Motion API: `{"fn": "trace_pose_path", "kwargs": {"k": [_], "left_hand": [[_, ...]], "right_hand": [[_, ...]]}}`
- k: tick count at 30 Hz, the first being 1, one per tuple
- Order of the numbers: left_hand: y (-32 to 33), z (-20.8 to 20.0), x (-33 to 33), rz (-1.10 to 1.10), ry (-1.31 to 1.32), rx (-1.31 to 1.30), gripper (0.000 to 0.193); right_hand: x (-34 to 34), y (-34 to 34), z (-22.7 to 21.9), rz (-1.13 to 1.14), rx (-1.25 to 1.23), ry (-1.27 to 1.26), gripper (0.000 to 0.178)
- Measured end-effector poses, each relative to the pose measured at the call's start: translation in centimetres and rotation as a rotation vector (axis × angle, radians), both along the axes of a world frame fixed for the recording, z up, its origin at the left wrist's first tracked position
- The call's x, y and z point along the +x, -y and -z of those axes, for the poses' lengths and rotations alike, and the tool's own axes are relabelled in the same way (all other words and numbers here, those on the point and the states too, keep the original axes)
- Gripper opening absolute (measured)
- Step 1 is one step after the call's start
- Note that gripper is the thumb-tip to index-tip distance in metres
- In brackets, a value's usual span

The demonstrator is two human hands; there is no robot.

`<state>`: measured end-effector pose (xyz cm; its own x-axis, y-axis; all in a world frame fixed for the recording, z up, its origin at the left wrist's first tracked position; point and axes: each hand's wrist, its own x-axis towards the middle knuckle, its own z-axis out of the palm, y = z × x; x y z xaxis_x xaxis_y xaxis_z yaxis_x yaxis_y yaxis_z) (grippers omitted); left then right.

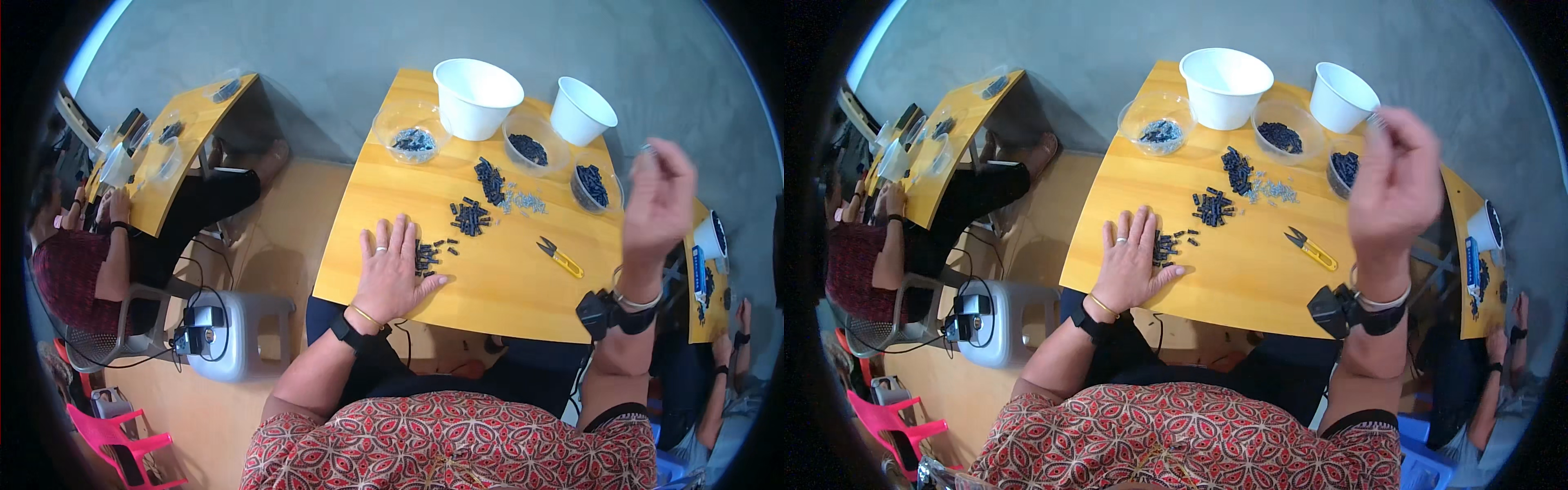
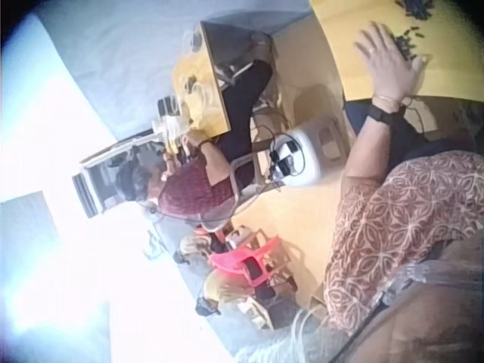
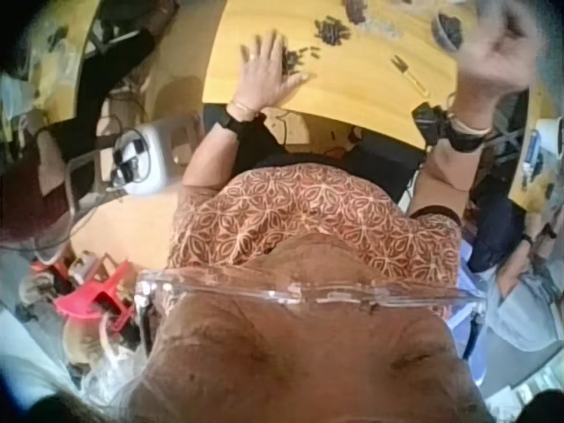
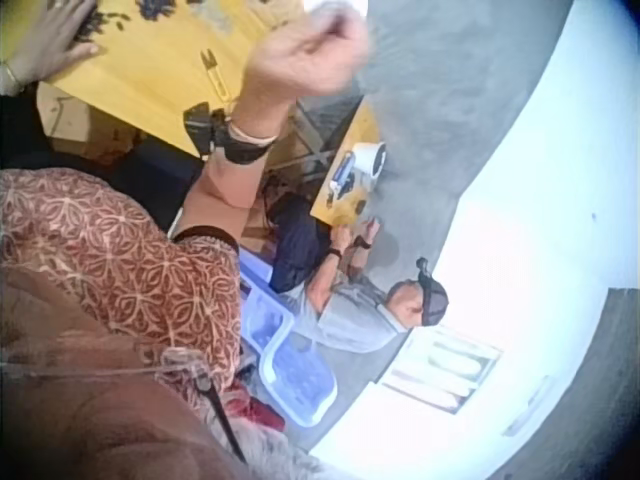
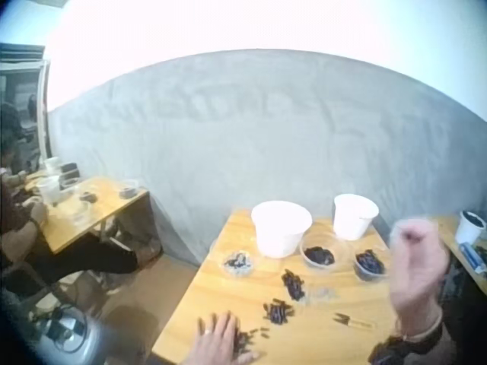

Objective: Assembling small plastic components using pliers to trim excess material.

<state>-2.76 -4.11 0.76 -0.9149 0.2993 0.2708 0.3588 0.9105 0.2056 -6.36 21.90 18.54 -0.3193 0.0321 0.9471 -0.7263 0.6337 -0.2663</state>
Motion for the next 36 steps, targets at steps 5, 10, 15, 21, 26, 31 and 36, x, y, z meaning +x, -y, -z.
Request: {"fn": "trace_pose_path", "kwargs": {"k": [5,10,15,21,26,31,36], "left_hand": [[-0.3,0.4,-0.5,0.008,-0.005,0.014,0.091],[-0.1,-0.1,-0.6,0.009,0.043,0.023,0.091],[-0.1,-0.3,-0.4,0.009,0.071,0.038,0.090],[-0.1,-0.1,-0.4,0.012,0.037,0.025,0.090],[-0.2,0.0,-0.3,0.005,0.012,0.021,0.089],[-0.2,0.0,-0.3,0.005,-0.001,0.021,0.090],[0.0,-0.2,-0.3,0.000,-0.007,0.020,0.090]], "right_hand": [[-5.3,4.1,-1.7,0.048,0.239,-0.032,0.021],[-8.4,3.0,5.1,-0.170,0.098,0.465,0.013],[-6.5,-0.9,11.7,-0.153,0.288,0.801,0.005],[-4.5,-0.5,14.9,-0.186,0.539,0.865,0.012],[-4.3,0.4,15.3,-0.133,0.570,0.901,0.008],[-4.1,-0.4,15.7,-0.119,0.547,0.882,0.005],[-3.6,0.2,15.6,-0.097,0.528,0.854,0.005]]}}
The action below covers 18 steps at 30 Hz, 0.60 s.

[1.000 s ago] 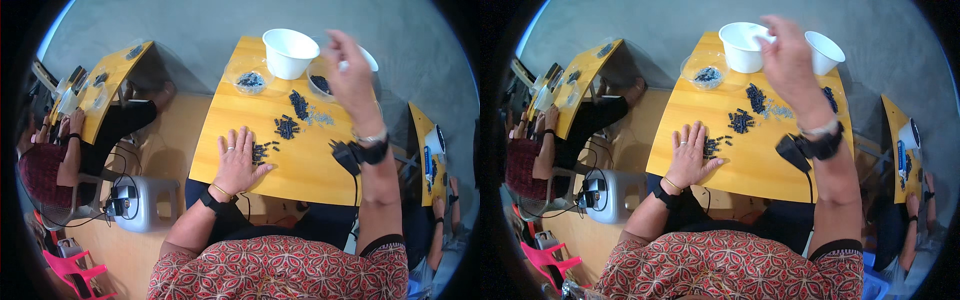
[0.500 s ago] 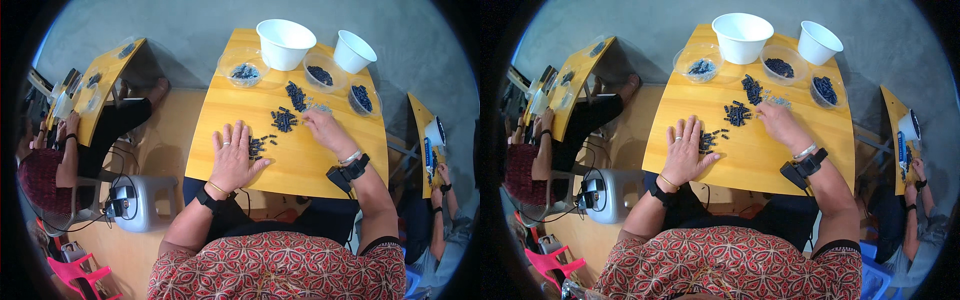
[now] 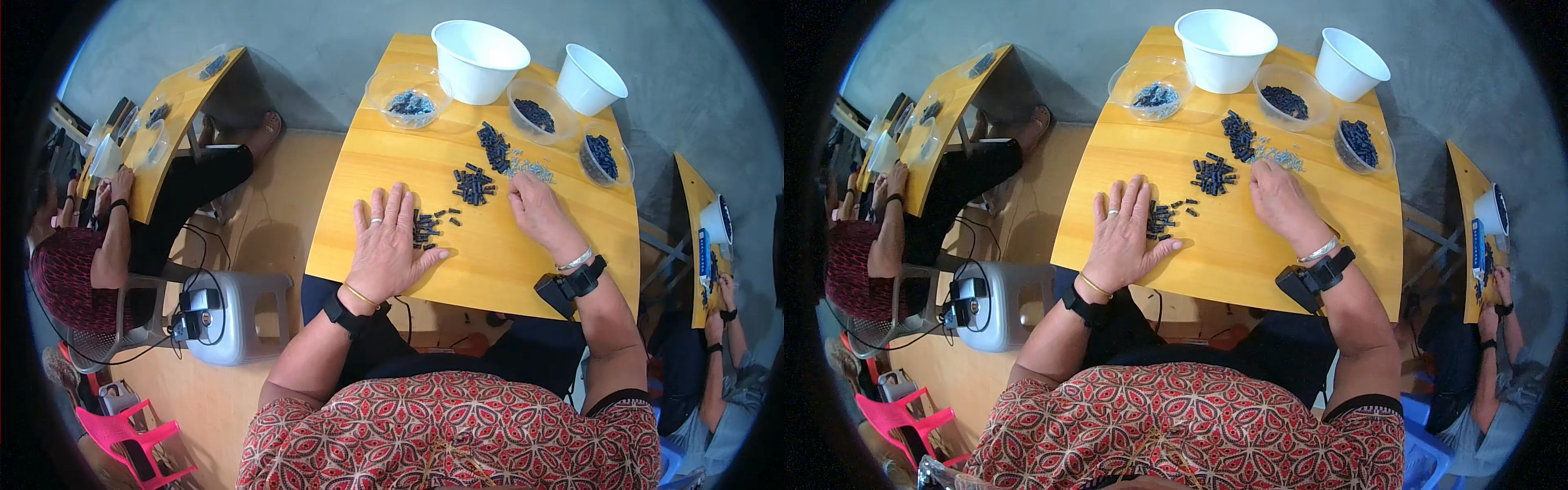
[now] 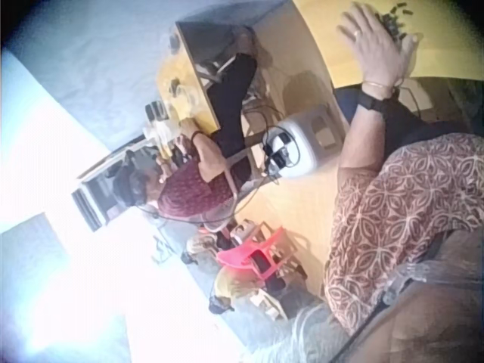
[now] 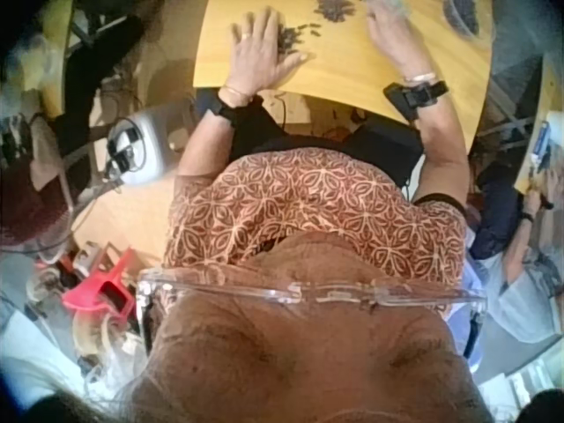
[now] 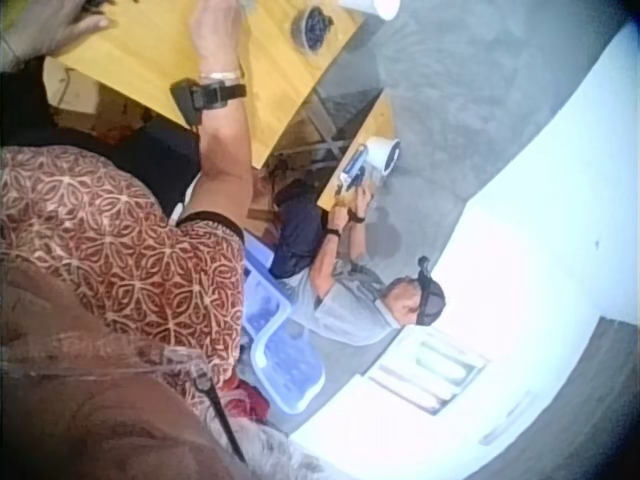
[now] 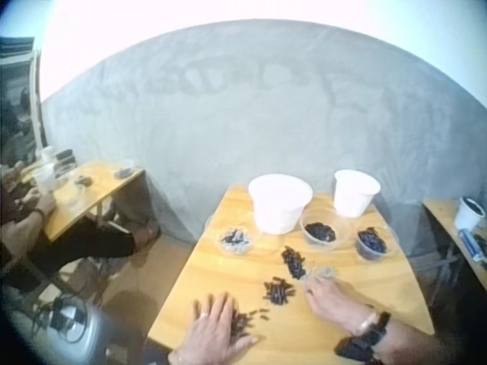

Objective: Assembling small plastic components using pliers to trim excess material.

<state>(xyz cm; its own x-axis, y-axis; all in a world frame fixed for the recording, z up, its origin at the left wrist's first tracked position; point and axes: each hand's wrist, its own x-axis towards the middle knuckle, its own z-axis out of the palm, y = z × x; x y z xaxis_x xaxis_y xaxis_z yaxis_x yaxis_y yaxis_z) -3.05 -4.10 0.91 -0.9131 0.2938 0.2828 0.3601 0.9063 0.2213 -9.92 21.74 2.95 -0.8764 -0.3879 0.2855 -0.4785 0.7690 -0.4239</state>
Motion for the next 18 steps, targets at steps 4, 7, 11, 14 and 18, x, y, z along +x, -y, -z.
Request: {"fn": "trace_pose_path", "kwargs": {"k": [4,7,11,14,18], "left_hand": [[0.5,-0.1,-0.1,0.030,-0.008,0.176,0.087],[0.7,-0.3,-0.1,0.037,0.021,0.207,0.086],[0.3,-0.3,-0.1,0.028,0.020,0.094,0.087],[0.1,0.0,0.0,0.025,-0.019,0.063,0.088],[0.2,0.0,0.0,0.025,-0.010,0.075,0.089]], "right_hand": [[0.7,0.5,-0.1,-0.031,-0.116,-0.009,0.007],[1.4,1.6,-0.9,-0.060,-0.201,0.038,0.008],[1.7,3.1,-1.3,-0.073,-0.279,0.124,0.013],[1.3,3.0,-0.4,-0.151,-0.144,-0.018,0.023],[1.7,3.2,-0.1,-0.180,-0.115,-0.023,0.027]]}}
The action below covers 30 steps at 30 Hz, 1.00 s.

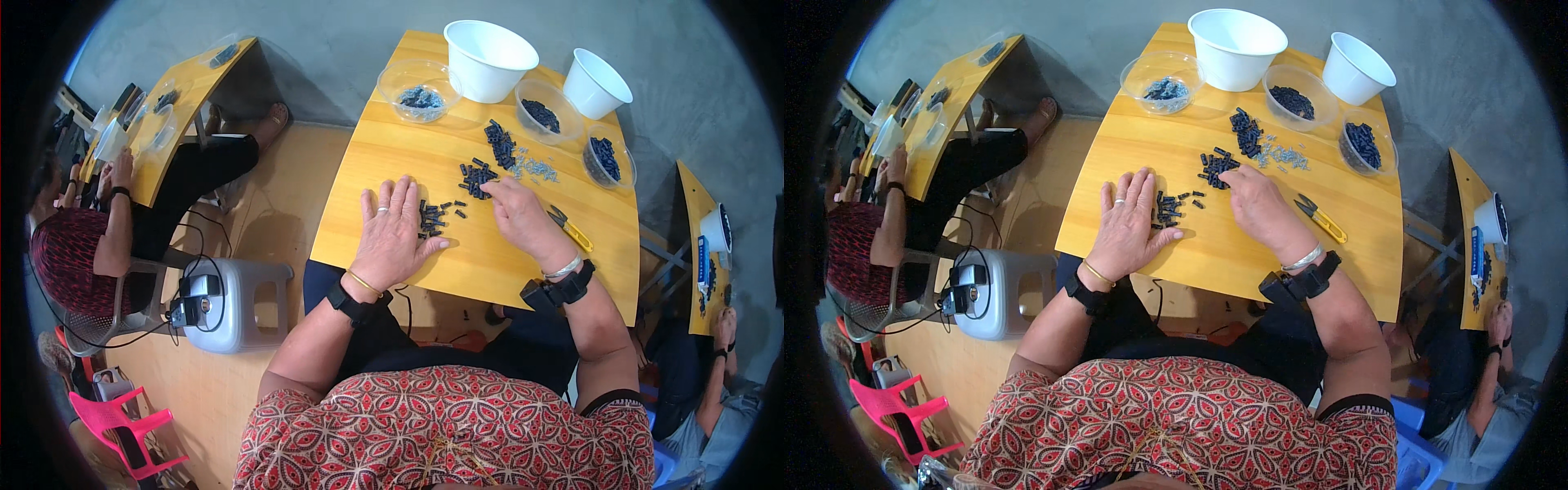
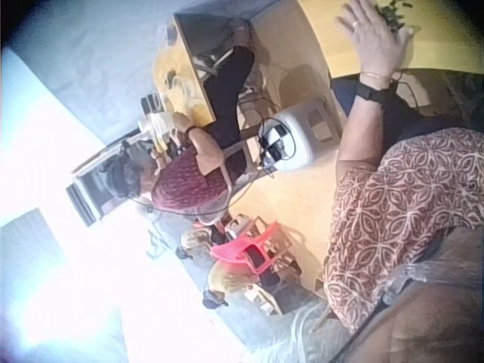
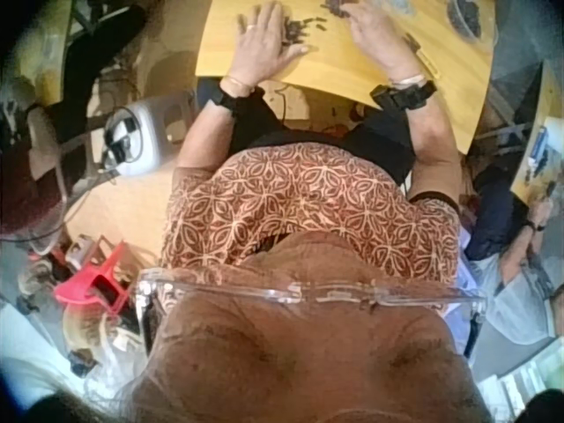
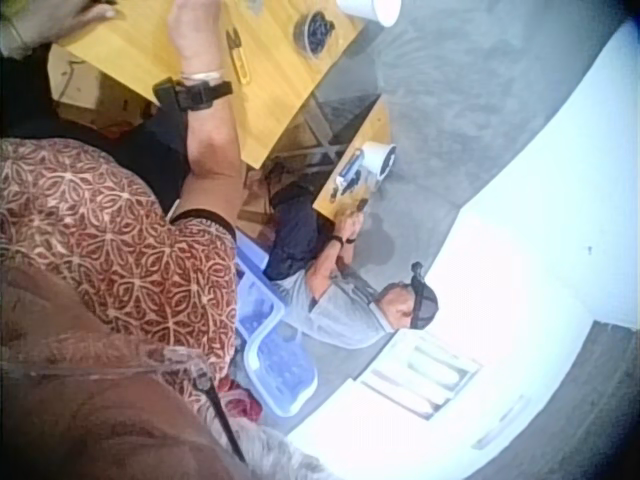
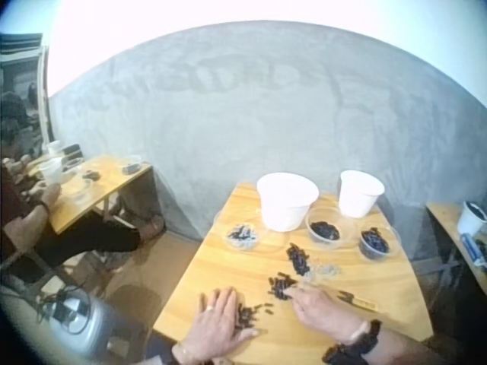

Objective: Assembling small plastic components using pliers to trim excess material.

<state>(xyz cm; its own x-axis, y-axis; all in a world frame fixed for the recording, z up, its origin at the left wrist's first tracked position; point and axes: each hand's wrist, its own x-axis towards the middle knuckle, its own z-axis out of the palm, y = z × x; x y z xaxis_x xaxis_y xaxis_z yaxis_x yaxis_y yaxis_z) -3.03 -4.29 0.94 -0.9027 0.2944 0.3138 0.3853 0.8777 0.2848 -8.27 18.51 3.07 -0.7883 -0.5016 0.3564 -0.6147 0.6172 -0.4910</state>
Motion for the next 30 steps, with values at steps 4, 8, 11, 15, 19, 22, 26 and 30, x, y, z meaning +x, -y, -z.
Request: {"fn": "trace_pose_path", "kwargs": {"k": [4,8,11,15,19,22,26,30], "left_hand": [[0.1,0.1,0.1,0.009,-0.008,0.010,0.090],[0.1,0.3,0.2,0.000,-0.026,0.003,0.091],[0.1,0.3,0.0,0.010,-0.031,0.009,0.091],[0.1,0.1,0.0,0.007,-0.034,0.006,0.092],[0.3,-0.4,0.4,0.010,-0.185,0.177,0.073],[-0.5,-0.8,1.4,0.031,-0.197,0.364,0.046],[-4.0,-1.1,2.3,0.087,-0.199,0.478,0.018],[-6.6,-1.3,1.5,0.085,-0.054,0.333,0.015]], "right_hand": [[0.7,-0.2,0.3,-0.027,0.048,-0.028,0.027],[2.1,0.0,0.2,-0.009,0.127,-0.023,0.026],[3.3,-0.1,0.4,-0.001,0.095,-0.051,0.029],[5.1,-0.3,-0.1,0.004,0.025,0.021,0.026],[6.4,-2.3,0.4,0.140,-0.164,0.076,0.017],[7.3,-3.2,0.8,0.208,-0.249,0.108,0.013],[8.0,-3.0,1.4,0.239,-0.355,0.043,0.010],[8.4,-3.0,2.2,0.233,-0.360,-0.043,0.008]]}}
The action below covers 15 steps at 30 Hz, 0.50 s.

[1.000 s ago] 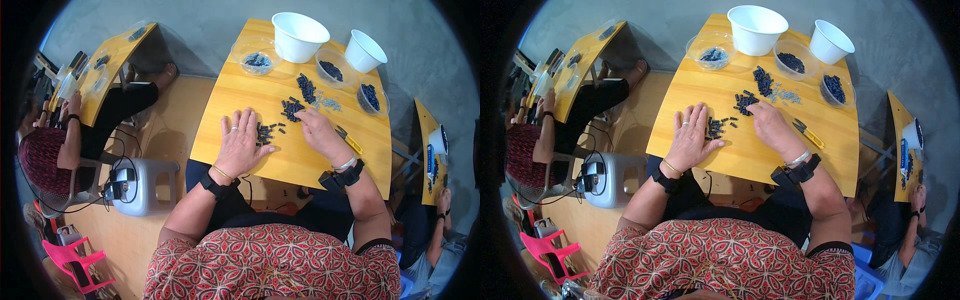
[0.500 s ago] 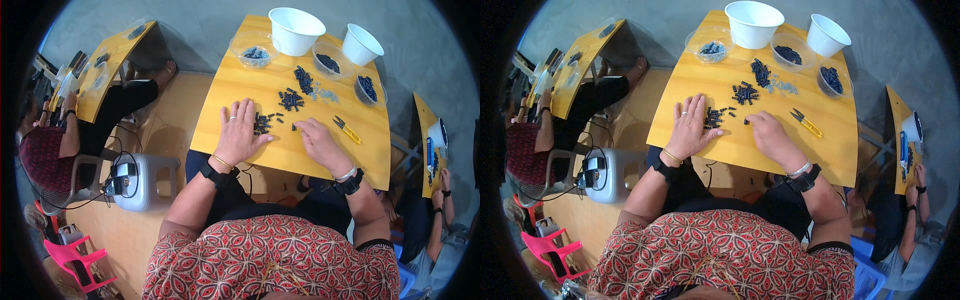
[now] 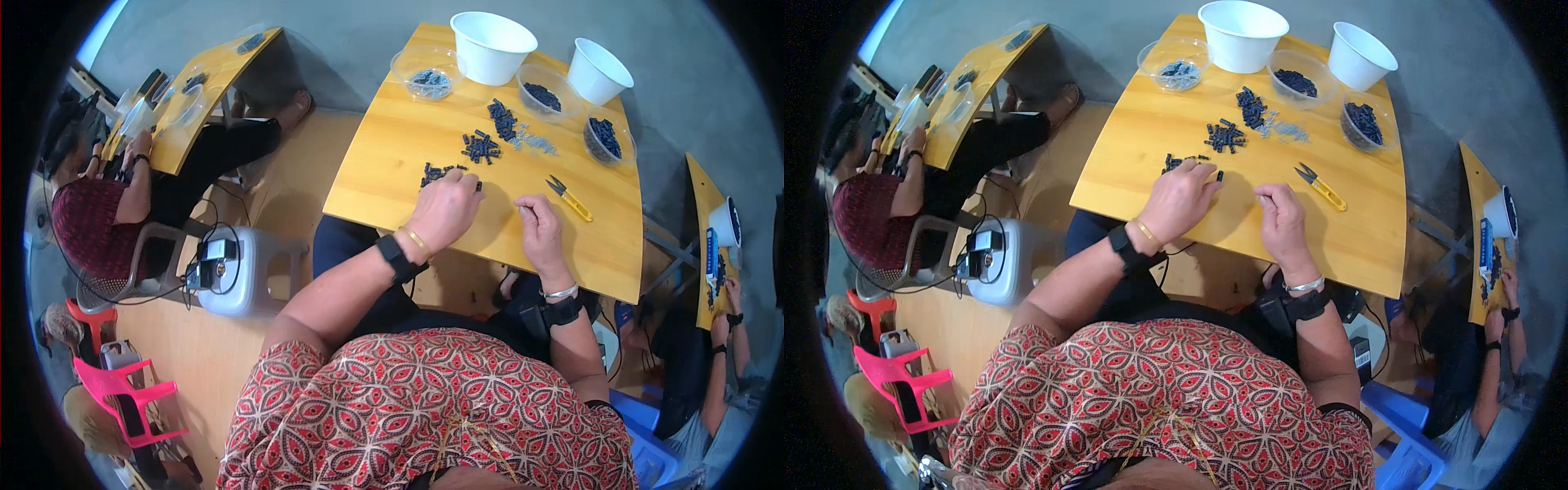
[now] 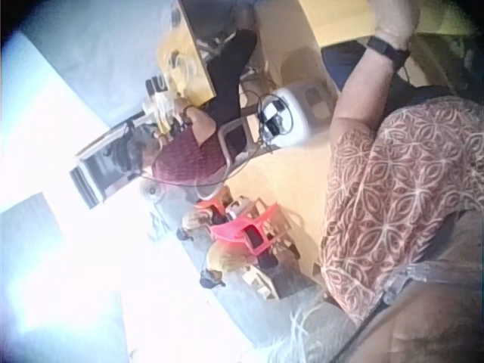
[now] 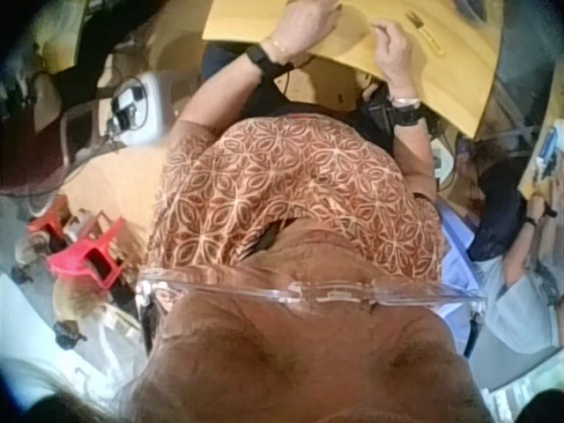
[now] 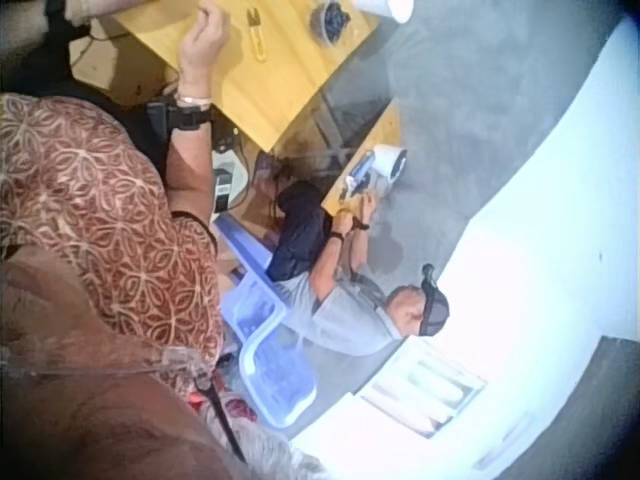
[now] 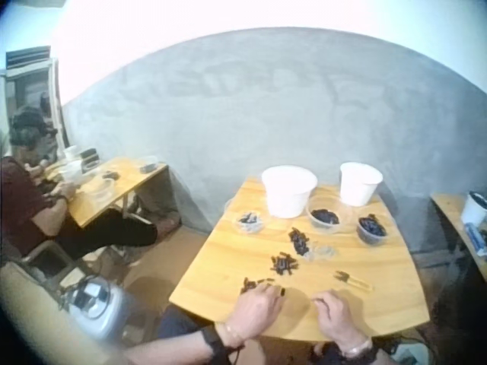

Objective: Assembling small plastic components using pliers to trim excess material.

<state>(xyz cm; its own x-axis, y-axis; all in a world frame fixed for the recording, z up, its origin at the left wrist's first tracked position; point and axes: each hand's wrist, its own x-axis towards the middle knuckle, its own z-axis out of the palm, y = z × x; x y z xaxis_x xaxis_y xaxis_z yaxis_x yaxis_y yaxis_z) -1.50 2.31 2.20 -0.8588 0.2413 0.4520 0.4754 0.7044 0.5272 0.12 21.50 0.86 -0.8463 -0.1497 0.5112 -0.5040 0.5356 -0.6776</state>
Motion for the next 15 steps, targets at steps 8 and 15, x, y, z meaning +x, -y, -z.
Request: {"fn": "trace_pose_path", "kwargs": {"k": [8,15], "left_hand": [[-1.2,1.3,-1.7,-0.007,0.028,-0.236,0.015],[-2.0,0.6,-1.3,-0.056,0.034,-0.233,0.015]], "right_hand": [[0.1,0.3,-0.1,-0.062,0.046,-0.025,0.011],[0.0,0.2,-0.1,-0.022,0.027,-0.089,0.012]]}}
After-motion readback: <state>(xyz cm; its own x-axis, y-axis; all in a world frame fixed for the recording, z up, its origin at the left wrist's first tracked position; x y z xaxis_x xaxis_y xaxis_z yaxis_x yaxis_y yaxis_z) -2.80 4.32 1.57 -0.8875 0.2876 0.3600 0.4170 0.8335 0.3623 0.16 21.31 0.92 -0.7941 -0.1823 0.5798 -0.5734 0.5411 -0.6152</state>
